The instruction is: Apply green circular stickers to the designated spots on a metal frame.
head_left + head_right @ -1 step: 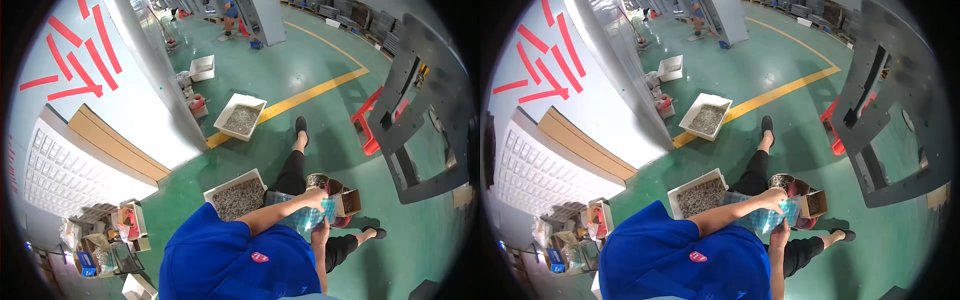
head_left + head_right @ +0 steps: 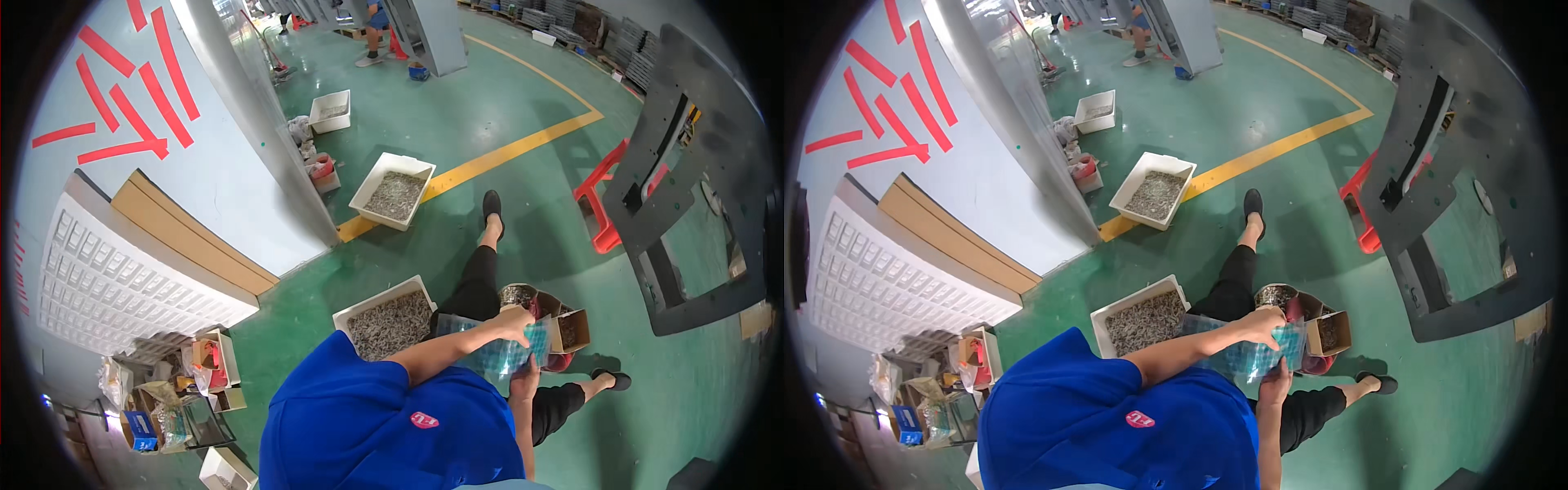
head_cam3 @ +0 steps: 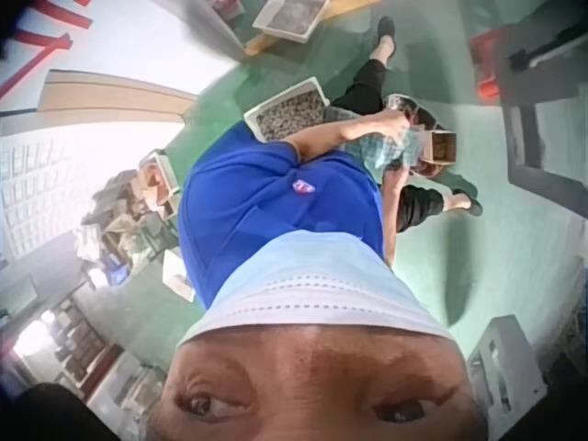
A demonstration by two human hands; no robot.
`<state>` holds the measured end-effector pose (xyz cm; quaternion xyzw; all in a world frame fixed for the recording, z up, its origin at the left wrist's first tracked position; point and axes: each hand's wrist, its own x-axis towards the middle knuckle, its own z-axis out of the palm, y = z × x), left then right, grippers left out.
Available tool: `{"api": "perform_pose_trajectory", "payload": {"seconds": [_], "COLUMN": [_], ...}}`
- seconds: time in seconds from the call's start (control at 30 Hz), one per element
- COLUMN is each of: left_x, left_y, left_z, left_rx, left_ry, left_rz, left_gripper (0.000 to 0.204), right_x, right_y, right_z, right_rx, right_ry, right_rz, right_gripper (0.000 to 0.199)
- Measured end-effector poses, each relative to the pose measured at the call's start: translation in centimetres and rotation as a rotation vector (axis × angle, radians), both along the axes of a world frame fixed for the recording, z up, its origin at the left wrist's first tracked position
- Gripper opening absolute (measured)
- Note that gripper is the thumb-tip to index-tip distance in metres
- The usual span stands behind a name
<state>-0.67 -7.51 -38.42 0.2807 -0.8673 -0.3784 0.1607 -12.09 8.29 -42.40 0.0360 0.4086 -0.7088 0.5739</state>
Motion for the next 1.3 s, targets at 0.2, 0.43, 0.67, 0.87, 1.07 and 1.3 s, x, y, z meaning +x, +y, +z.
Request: {"api": "perform_pose_trajectory", "payload": {"seconds": [0.2,0.43,0.67,0.87,1.07,1.3], "left_x": [2.3,3.9,0.4,0.3,3.4,3.7], "left_y": [1.1,1.5,0.9,-0.2,0.0,-1.5], "left_z": [-0.3,-4.2,4.1,3.6,-0.9,-0.9], "left_rx": [0.534,0.575,0.027,0.021,-0.041,0.231], "left_ry": [0.173,0.035,-0.042,-0.151,-0.525,-0.211], "left_rz": [-0.027,-0.152,-0.114,-0.296,-0.128,-0.345], "left_gripper": [0.046,0.037,0.032,0.045,0.037,0.038], "right_x": [-0.3,-1.8,-2.6,-3.5,-5.2,-5.8], "right_y": [-0.3,1.4,1.2,1.4,2.8,3.6], "right_z": [0.3,-2.0,-1.7,-2.8,-3.6,-2.9], "right_rx": [0.061,0.158,-0.045,0.115,0.155,0.027], "right_ry": [0.19,0.254,0.205,0.188,0.231,0.184], "right_rz": [-0.165,-0.16,-0.117,-0.196,-0.291,-0.152], "right_gripper": [0.011,0.009,0.013,0.012,0.014,0.023]}}
